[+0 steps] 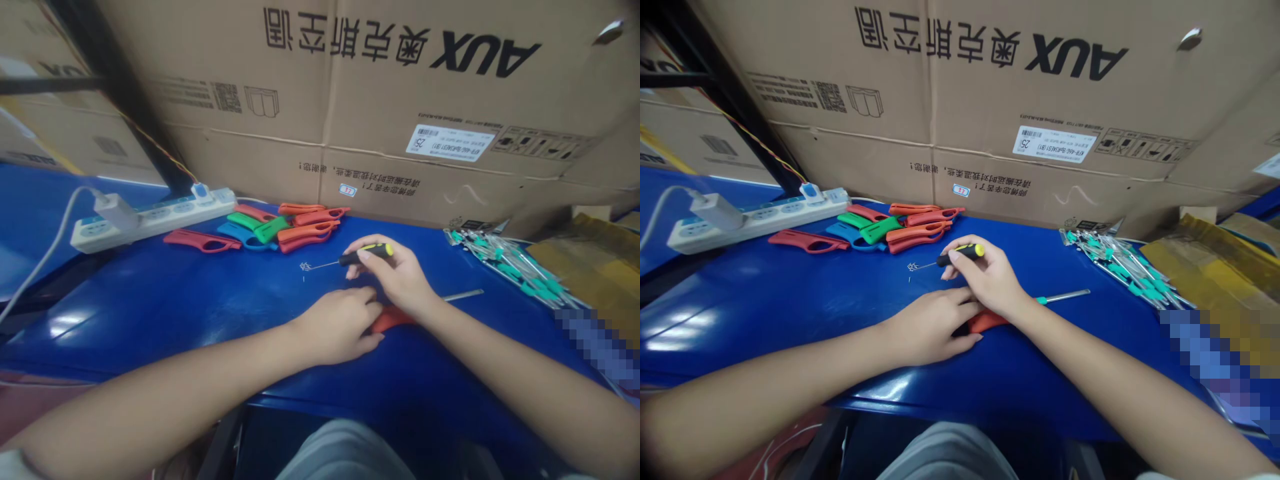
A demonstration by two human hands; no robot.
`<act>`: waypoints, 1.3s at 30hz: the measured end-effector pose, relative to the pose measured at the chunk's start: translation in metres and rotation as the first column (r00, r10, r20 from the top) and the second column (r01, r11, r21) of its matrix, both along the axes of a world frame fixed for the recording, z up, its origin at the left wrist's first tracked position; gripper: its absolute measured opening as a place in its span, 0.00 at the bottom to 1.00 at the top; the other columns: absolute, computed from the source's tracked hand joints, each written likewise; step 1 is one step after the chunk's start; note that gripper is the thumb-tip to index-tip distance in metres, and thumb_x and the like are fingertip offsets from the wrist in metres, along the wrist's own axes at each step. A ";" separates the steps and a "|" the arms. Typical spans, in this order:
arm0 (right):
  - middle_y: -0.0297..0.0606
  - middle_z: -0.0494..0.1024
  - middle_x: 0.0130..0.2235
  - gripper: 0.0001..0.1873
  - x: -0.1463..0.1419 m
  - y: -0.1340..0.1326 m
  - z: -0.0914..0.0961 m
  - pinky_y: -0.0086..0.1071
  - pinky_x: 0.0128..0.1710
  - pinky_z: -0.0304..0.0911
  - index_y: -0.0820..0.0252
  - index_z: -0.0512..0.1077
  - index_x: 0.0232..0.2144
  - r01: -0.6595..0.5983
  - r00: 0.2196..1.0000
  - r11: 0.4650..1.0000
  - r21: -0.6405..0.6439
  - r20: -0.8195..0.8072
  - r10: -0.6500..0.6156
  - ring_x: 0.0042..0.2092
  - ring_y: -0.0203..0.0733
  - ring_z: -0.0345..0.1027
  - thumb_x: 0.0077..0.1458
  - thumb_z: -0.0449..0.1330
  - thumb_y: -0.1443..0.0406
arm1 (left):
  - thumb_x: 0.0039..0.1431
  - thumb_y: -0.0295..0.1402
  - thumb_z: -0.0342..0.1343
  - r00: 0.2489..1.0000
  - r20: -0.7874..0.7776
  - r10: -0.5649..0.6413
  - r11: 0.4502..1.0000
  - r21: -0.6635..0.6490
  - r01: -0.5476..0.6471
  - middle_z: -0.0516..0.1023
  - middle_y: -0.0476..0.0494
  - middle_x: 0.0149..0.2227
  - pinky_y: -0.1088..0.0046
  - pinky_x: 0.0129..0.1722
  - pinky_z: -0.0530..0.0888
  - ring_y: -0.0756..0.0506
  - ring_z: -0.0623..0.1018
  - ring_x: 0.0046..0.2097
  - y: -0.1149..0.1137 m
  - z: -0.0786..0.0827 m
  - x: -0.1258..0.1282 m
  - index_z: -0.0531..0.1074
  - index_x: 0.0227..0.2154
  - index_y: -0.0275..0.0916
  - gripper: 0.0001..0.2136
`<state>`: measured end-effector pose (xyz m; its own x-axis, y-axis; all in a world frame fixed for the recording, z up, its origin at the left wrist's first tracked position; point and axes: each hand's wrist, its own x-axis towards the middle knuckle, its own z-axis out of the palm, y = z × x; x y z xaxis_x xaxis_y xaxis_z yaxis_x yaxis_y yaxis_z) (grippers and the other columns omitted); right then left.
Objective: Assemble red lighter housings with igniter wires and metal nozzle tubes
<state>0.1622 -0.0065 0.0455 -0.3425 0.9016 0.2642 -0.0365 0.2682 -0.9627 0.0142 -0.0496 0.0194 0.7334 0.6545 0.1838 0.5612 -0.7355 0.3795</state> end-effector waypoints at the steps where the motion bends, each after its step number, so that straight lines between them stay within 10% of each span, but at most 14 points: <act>1: 0.34 0.81 0.33 0.10 0.003 0.001 0.001 0.34 0.37 0.74 0.57 0.76 0.37 0.027 0.999 1.000 -0.013 -0.047 -0.028 0.31 0.37 0.76 0.59 0.65 0.57 | 0.63 0.37 0.58 1.000 -0.011 0.003 1.000 -0.002 -0.003 0.77 0.39 0.44 0.62 0.40 0.78 0.38 0.80 0.42 0.000 0.000 0.000 0.77 0.44 0.35 0.12; 18: 0.35 0.77 0.30 0.13 0.065 0.007 0.008 0.28 0.21 0.61 0.59 0.75 0.26 0.340 0.895 0.935 -0.097 -0.274 -0.354 0.21 0.30 0.63 0.54 0.66 0.56 | 0.66 0.41 0.59 0.999 0.008 0.039 0.999 -0.013 -0.039 0.75 0.39 0.49 0.59 0.51 0.73 0.38 0.75 0.51 0.008 -0.003 -0.001 0.72 0.56 0.40 0.18; 23: 0.34 0.74 0.26 0.12 0.085 0.018 0.003 0.24 0.18 0.55 0.60 0.71 0.23 0.371 0.795 0.877 -0.307 -0.383 -0.470 0.17 0.26 0.54 0.52 0.63 0.59 | 0.67 0.47 0.56 0.961 -0.177 0.211 0.974 -0.048 -0.223 0.76 0.41 0.38 0.66 0.34 0.72 0.41 0.78 0.37 0.003 0.018 -0.007 0.73 0.37 0.37 0.15; 28: 0.31 0.72 0.24 0.11 0.097 0.023 0.001 0.22 0.15 0.53 0.59 0.67 0.24 0.327 0.769 0.833 -0.446 -0.386 -0.509 0.16 0.25 0.51 0.51 0.62 0.60 | 0.62 0.38 0.58 0.872 -0.380 0.310 0.934 -0.048 -0.353 0.76 0.44 0.30 0.69 0.25 0.62 0.43 0.75 0.27 -0.006 0.036 -0.042 0.72 0.30 0.40 0.09; 39: 0.29 0.68 0.23 0.08 0.102 0.025 -0.001 0.21 0.14 0.51 0.58 0.64 0.26 0.247 0.745 0.786 -0.567 -0.408 -0.528 0.16 0.25 0.49 0.54 0.58 0.63 | 0.66 0.44 0.55 0.927 -0.057 0.370 0.925 -0.070 -0.373 0.78 0.45 0.41 0.72 0.39 0.72 0.45 0.76 0.40 0.014 0.016 -0.114 0.76 0.41 0.42 0.12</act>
<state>0.2643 0.0185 0.0450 0.1310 0.9745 -0.1821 -0.5579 -0.0794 -0.8261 -0.0999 -0.0351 0.0349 0.4411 0.8924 0.0950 0.8050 -0.4402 0.3976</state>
